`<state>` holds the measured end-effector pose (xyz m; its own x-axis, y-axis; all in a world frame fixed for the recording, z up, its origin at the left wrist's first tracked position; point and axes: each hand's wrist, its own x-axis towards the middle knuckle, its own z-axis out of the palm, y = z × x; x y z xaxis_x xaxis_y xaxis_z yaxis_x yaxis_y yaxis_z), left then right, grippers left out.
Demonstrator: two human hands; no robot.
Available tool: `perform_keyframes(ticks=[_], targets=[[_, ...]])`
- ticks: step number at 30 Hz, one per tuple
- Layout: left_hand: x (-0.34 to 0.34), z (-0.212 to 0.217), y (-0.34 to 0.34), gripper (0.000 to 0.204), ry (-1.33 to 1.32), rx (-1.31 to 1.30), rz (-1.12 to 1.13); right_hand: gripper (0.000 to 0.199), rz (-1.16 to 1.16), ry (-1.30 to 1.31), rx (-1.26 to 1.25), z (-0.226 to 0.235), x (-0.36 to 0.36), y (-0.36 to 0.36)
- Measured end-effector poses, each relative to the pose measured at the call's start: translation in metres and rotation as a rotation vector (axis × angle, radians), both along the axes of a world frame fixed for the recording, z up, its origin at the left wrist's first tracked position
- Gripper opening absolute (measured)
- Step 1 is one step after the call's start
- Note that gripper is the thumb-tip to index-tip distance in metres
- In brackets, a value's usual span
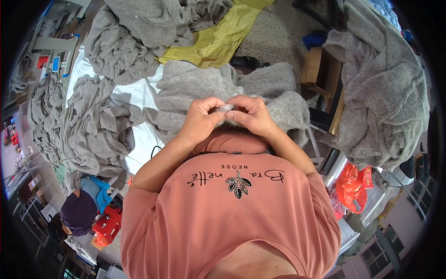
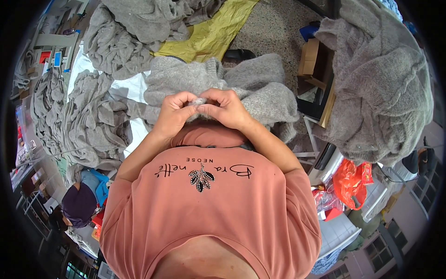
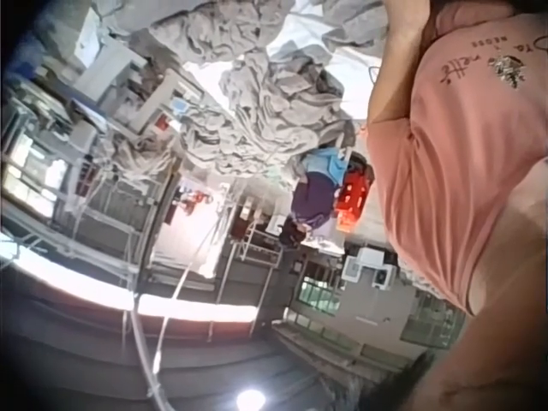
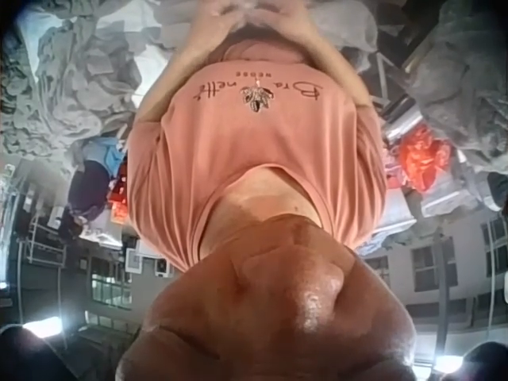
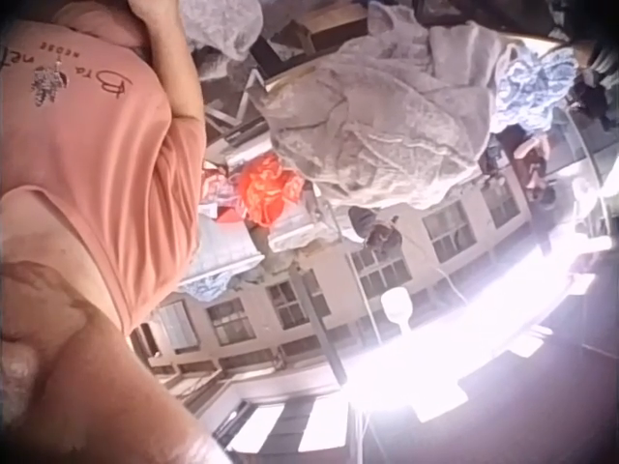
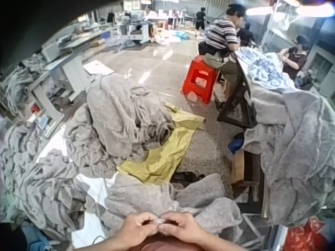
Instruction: Trim loose threads and inspect grey sweaters on the factory floor.
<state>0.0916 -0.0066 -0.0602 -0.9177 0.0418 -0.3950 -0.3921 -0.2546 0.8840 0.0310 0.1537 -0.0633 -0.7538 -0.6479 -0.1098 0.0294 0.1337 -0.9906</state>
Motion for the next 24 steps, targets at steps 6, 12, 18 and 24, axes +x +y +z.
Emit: perform_keyframes(ticks=[6, 12, 18, 24], targets=[[0.001, -0.002, 0.002, 0.004, 0.099, -0.232, -0.061, 0.003, -0.037, -0.252, 0.000, -0.010, 0.005, 0.000], [-0.003, -0.005, 0.004, 0.009, -0.011, -0.119, -0.107, 0.002, -0.212, -0.293, -0.164, -0.018, 0.009, -0.005], [-0.007, -0.011, -0.005, 0.015, -0.145, 0.332, -0.006, 0.003, -0.162, -0.299, -0.065, -0.017, 0.004, 0.000], [-0.008, 0.003, -0.004, 0.012, -0.231, 0.423, 0.096, 0.023, -0.021, -0.203, 0.091, -0.002, 0.006, 0.013]])
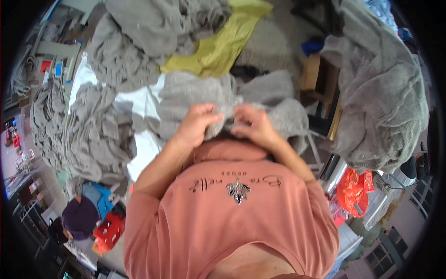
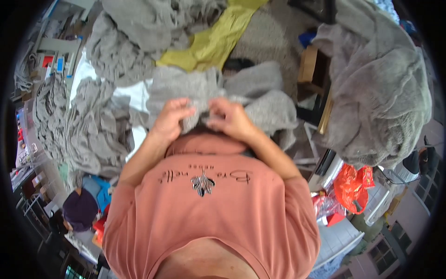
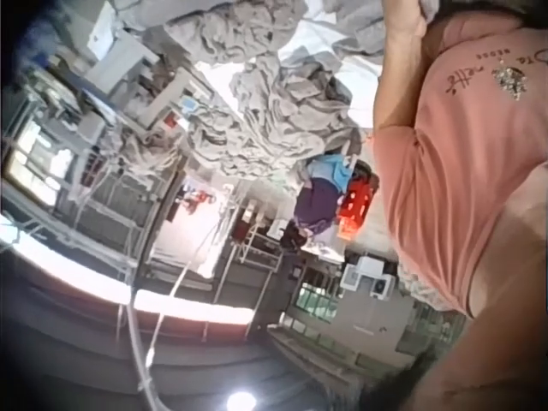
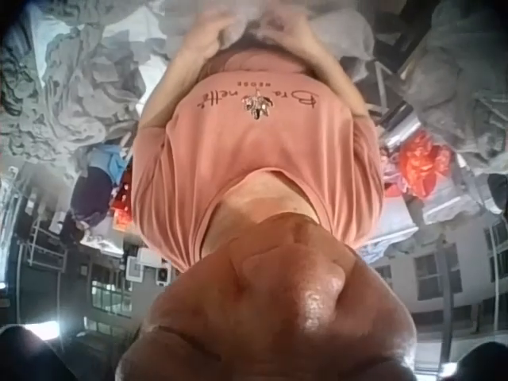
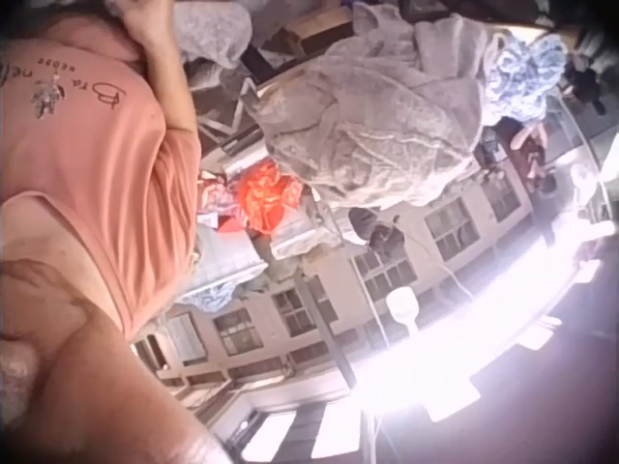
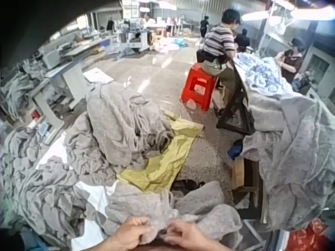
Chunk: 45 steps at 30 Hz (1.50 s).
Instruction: Trim loose threads and inspect grey sweaters on the factory floor.
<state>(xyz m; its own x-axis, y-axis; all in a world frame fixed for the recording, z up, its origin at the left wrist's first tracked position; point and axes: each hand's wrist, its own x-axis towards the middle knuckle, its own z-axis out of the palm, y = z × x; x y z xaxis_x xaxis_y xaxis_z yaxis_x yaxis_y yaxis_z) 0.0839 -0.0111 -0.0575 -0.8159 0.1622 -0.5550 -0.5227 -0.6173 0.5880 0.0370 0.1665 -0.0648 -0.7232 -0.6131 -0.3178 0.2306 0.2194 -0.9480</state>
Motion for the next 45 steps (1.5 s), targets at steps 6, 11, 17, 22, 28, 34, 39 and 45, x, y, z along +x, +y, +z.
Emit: perform_keyframes(ticks=[6, 11, 17, 22, 28, 34, 39, 45], targets=[[-0.009, -0.019, -0.001, 0.015, -0.013, -0.080, 0.022, 0.031, 0.170, 0.572, 0.316, -0.023, 0.000, 0.007], [-0.019, -0.013, -0.016, 0.012, 0.032, 0.080, 0.101, 0.016, 0.246, 0.593, 0.493, -0.041, -0.011, 0.023], [-0.028, -0.009, -0.025, 0.009, 0.077, 0.119, 0.208, 0.012, 0.127, 0.681, 0.477, -0.029, -0.020, 0.033], [-0.028, -0.007, -0.020, 0.009, 0.095, 0.072, 0.226, 0.017, -0.167, 0.937, 0.462, 0.002, -0.018, 0.031], [-0.032, -0.001, 0.007, 0.009, 0.161, -0.112, -0.134, 0.033, 0.177, 1.312, 0.007, 0.040, -0.007, 0.006], [-0.024, -0.012, 0.011, 0.006, 0.117, -0.014, -0.185, 0.025, 0.101, 1.387, 0.078, 0.021, -0.003, -0.006], [-0.018, -0.019, 0.005, 0.007, 0.084, -0.042, -0.104, 0.020, 0.053, 1.394, 0.113, 0.013, -0.004, -0.011], [-0.018, -0.021, 0.004, 0.002, 0.118, -0.025, -0.037, 0.015, 0.016, 1.212, 0.122, -0.001, -0.006, -0.014]])
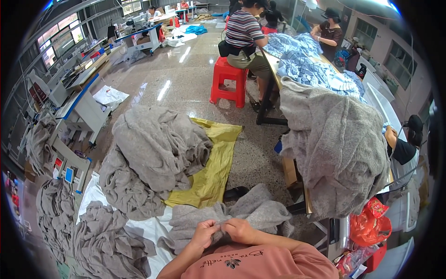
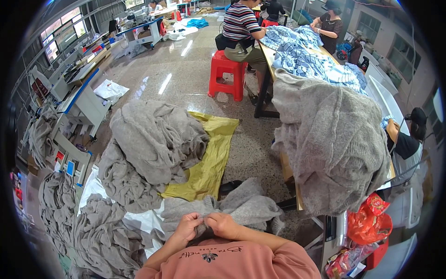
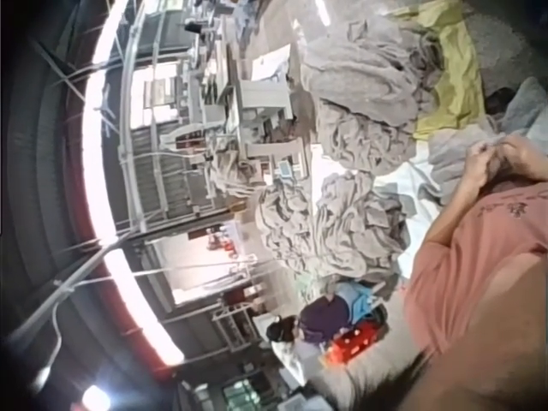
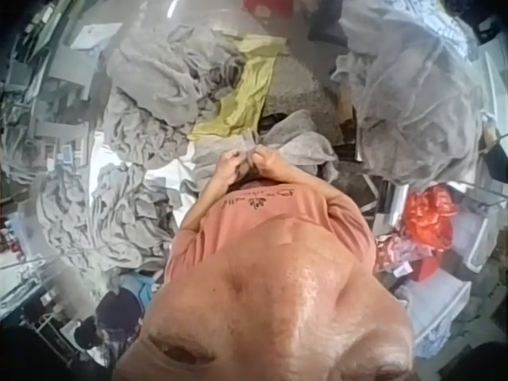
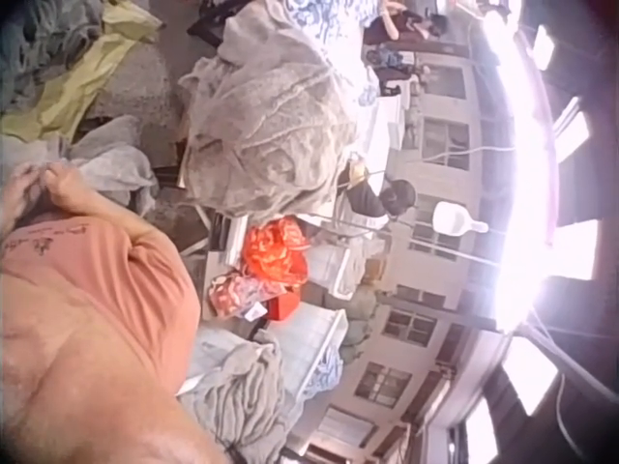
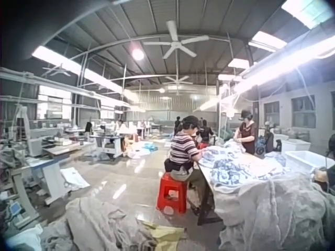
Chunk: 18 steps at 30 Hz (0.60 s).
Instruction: Trim loose threads and inspect grey sweaters on the factory floor.
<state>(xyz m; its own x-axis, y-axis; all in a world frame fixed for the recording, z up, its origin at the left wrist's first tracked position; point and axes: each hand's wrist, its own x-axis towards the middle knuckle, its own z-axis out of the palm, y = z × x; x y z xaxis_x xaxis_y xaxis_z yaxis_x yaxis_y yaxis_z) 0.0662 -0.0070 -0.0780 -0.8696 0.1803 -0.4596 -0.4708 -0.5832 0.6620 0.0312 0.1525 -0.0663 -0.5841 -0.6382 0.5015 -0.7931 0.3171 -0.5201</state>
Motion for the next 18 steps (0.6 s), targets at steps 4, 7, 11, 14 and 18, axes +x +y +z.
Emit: perform_keyframes(ticks=[4, 7, 11, 14, 18], targets=[[0.006, -0.008, 0.001, 0.008, 0.075, -0.097, 0.115, 0.014, 0.007, -0.256, -0.023, -0.005, -0.002, -0.005], [0.006, -0.007, 0.002, 0.006, 0.060, -0.155, 0.154, 0.011, 0.007, -0.337, -0.062, -0.002, -0.005, -0.010], [0.011, -0.015, -0.006, 0.009, 0.050, -0.193, 0.125, 0.010, 0.099, -0.402, -0.112, -0.021, -0.008, -0.010], [0.015, -0.016, -0.010, 0.009, 0.040, -0.305, 0.064, 0.009, 0.151, -0.459, -0.119, -0.025, -0.007, -0.010], [0.014, 0.009, -0.007, 0.006, 0.014, -0.583, 0.011, 0.013, 0.021, -0.751, -0.050, -0.013, -0.007, -0.013]])
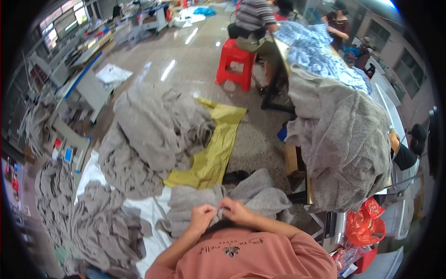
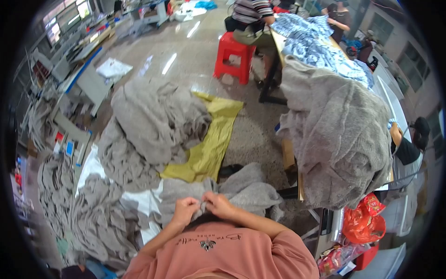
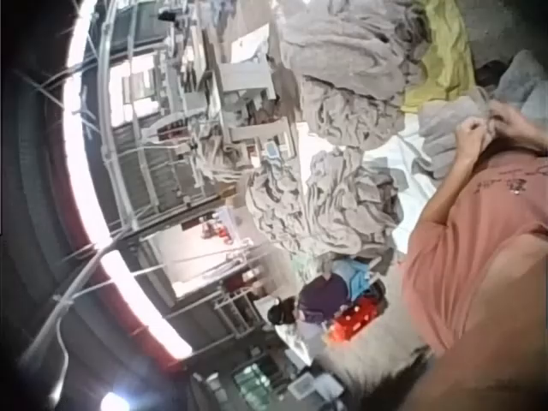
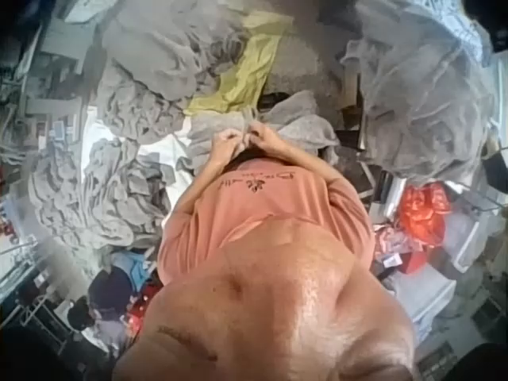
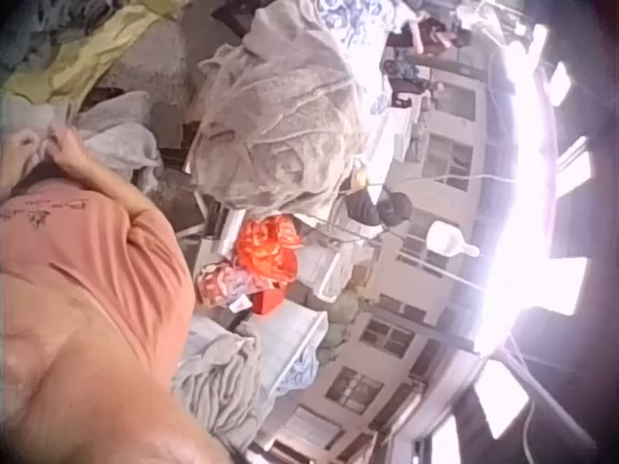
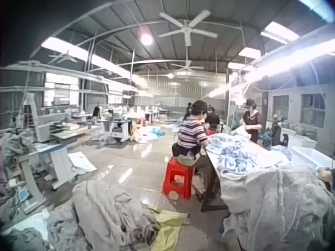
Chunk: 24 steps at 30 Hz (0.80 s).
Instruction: Trim loose threads and inspect grey sweaters on the factory floor.
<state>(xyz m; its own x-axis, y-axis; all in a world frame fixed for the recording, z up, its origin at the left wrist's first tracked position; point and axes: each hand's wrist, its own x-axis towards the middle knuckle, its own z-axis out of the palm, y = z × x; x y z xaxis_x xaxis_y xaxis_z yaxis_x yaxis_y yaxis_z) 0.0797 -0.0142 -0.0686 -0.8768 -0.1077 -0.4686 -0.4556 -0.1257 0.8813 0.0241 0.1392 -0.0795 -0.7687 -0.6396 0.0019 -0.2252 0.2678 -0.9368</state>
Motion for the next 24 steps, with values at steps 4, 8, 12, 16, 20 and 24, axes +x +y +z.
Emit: perform_keyframes(ticks=[4, 8, 12, 16, 20, 24], targets=[[0.002, -0.012, 0.002, 0.009, 0.189, -0.178, -0.112, 0.012, 0.181, -0.138, 0.091, 0.003, -0.012, 0.009], [-0.002, -0.014, 0.010, 0.010, 0.220, -0.295, -0.116, 0.011, 0.182, 0.011, 0.070, -0.003, -0.007, 0.016], [-0.001, -0.016, 0.015, 0.005, 0.324, -0.279, -0.040, 0.008, 0.010, -0.122, 0.086, 0.002, 0.001, 0.013], [0.001, -0.001, 0.016, 0.003, 0.413, -0.333, 0.011, 0.006, -0.065, -0.062, 0.075, 0.000, 0.001, 0.010], [-0.001, -0.002, 0.015, 0.001, 0.512, -0.407, 0.050, 0.004, -0.067, 0.362, 0.136, 0.011, 0.005, 0.001], [-0.004, 0.002, 0.017, 0.005, 0.723, -0.623, 0.096, 0.009, -0.111, 0.527, 0.172, 0.016, 0.004, -0.007]])
